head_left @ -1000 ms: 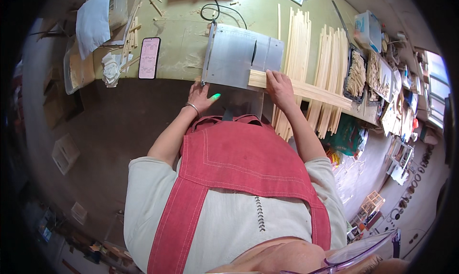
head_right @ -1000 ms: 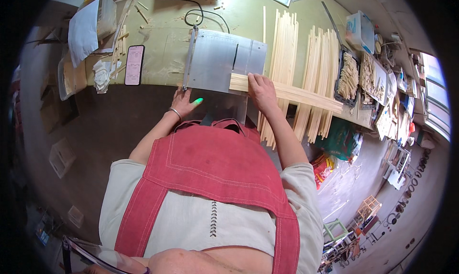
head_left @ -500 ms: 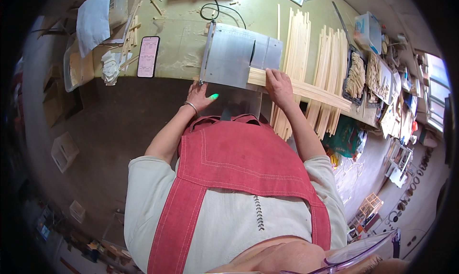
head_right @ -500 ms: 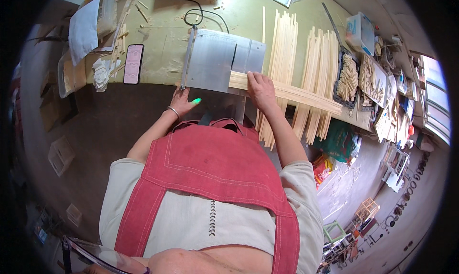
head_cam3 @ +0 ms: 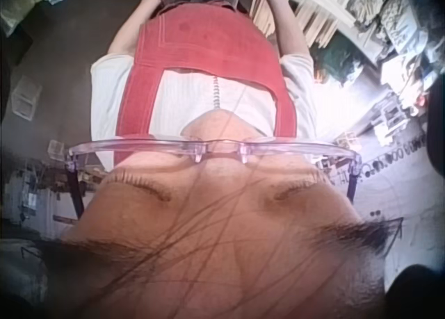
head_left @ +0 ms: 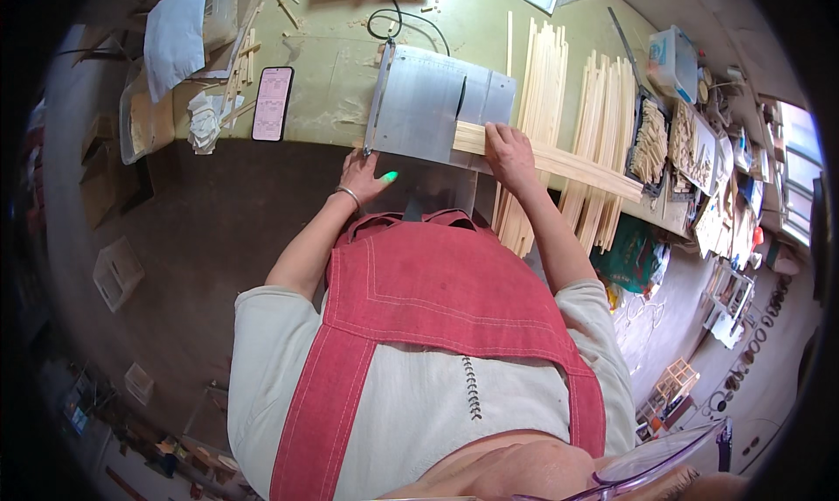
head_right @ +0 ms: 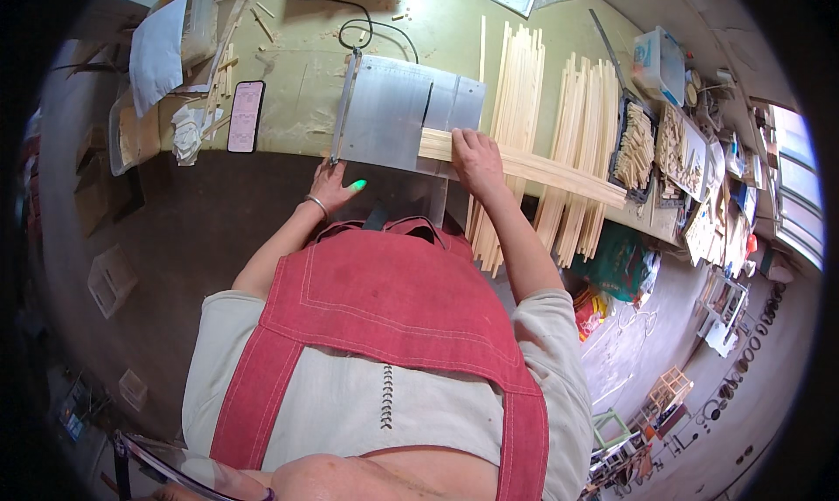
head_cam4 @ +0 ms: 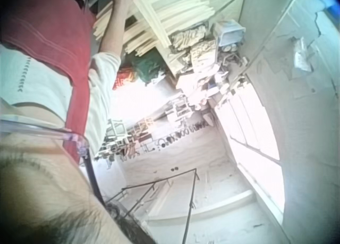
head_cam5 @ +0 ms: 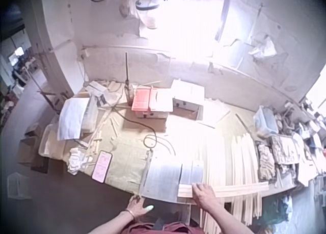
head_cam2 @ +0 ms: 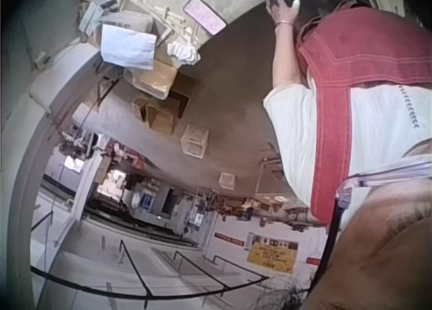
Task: The person arranges wooden strips on a workbench, retrieves a plastic container, and then uses a table saw to cut the strips into shorter pieces. The cut pieces are stacked on the table.
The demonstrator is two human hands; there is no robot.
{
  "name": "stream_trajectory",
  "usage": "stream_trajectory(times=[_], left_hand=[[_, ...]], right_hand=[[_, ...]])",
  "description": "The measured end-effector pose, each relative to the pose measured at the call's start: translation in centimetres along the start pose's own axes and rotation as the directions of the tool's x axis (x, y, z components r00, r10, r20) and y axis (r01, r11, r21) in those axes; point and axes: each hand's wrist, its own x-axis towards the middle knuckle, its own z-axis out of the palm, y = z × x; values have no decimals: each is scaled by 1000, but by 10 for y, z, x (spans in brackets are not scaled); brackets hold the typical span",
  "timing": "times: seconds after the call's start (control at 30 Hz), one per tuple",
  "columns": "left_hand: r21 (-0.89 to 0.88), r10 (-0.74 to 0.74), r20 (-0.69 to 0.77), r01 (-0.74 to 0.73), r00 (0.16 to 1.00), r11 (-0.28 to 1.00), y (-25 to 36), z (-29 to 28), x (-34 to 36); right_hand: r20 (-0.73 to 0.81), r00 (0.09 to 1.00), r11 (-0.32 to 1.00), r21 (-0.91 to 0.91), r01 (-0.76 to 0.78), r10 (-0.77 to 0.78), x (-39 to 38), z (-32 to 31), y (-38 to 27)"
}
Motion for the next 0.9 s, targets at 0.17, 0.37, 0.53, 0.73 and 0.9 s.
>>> stream_trajectory(times=[0.17,0.37,0.53,0.73,0.9], left_hand=[[-1,-37,14,37,999,999,8,-8,-2],[-13,-44,32,45,998,999,13,-17,-2],[17,-41,52,40,998,999,11,-16,-1],[10,-31,45,31,998,999,10,-16,-1],[-13,-29,37,29,999,999,10,-15,-1]], right_hand=[[9,1000,1000,-4,-16,16,1,0,0],[5,1000,1000,-5,-12,12,1,-1,-1],[52,998,999,26,-37,36,3,-4,1],[73,996,999,24,-48,46,7,-4,2],[76,996,998,6,-56,56,9,-1,6]])
